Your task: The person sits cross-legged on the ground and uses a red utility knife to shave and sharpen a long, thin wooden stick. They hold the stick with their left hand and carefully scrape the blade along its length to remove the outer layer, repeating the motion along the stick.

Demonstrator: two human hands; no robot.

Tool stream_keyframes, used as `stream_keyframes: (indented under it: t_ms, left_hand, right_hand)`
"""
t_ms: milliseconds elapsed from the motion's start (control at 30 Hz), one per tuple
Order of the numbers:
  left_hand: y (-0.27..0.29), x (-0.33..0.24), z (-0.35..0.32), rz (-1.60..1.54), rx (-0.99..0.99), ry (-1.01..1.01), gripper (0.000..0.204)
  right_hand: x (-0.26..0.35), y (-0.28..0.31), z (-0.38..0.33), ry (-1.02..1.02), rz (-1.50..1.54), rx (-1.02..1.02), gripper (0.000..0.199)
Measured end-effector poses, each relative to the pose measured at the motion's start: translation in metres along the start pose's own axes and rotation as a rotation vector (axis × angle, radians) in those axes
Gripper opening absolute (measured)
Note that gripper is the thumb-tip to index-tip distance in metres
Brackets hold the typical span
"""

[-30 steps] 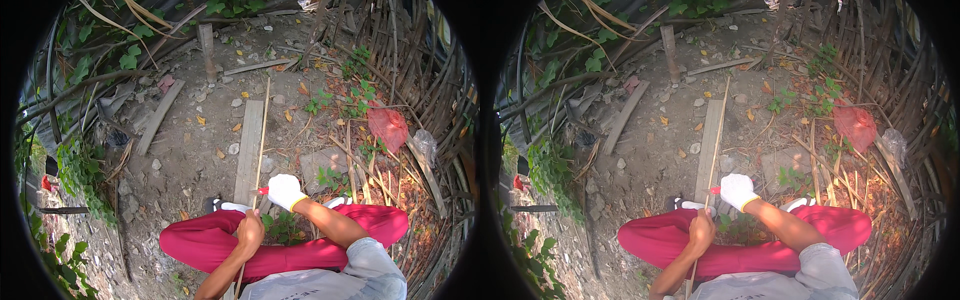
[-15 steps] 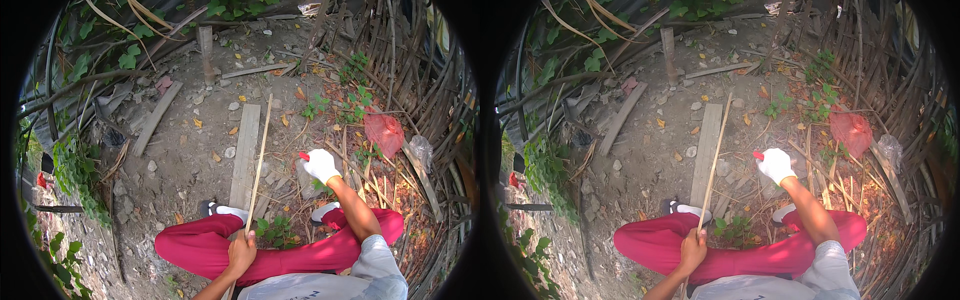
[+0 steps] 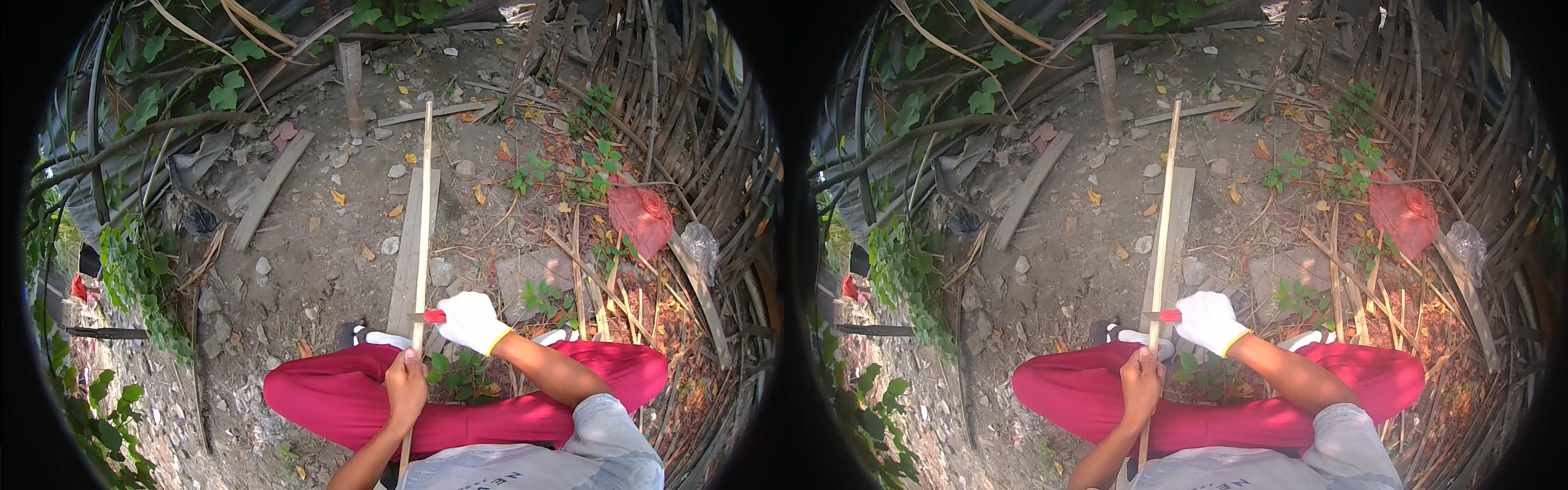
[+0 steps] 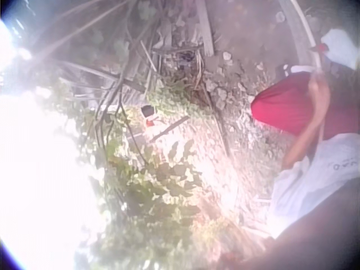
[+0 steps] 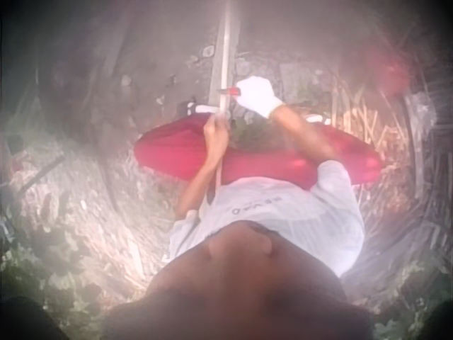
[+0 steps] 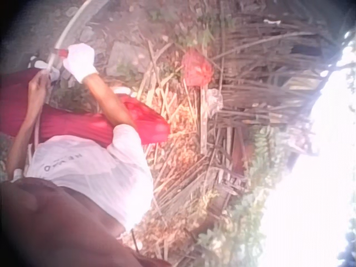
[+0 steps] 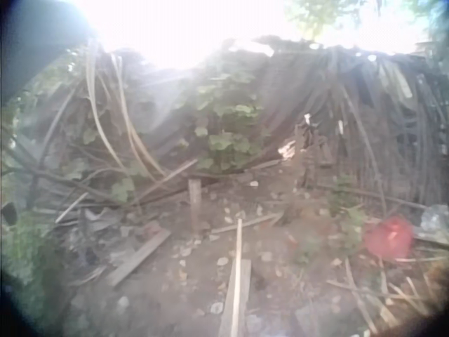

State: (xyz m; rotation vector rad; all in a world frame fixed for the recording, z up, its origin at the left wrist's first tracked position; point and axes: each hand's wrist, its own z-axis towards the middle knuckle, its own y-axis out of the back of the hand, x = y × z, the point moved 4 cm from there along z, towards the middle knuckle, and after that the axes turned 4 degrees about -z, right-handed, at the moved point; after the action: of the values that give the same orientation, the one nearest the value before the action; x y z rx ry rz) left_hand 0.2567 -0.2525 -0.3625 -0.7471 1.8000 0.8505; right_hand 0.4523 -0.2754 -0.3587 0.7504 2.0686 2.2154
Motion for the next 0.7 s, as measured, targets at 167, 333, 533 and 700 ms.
stream_keyframes:
  t_ms: [167,333,533,700]
  left_hand:
    - [-0.005,0.01,0.003,0.102,-0.021,-0.123,0.041]
    - [-0.001,0.022,0.013,0.131,-0.001,-0.093,0.04]
    - [0.002,0.013,0.016,0.117,-0.03,-0.129,0.04]
    - [0.01,0.009,0.023,0.035,0.006,-0.109,0.039]
  right_hand:
    - [-0.011,-0.02,0.01,-0.098,-0.094,0.05,0.02]
    - [-0.014,-0.042,0.021,-0.159,-0.068,0.089,0.021]
    - [-0.015,-0.039,0.044,-0.208,-0.034,0.135,0.024]
    - [-0.018,-0.048,0.062,-0.289,-0.012,0.021,0.023]
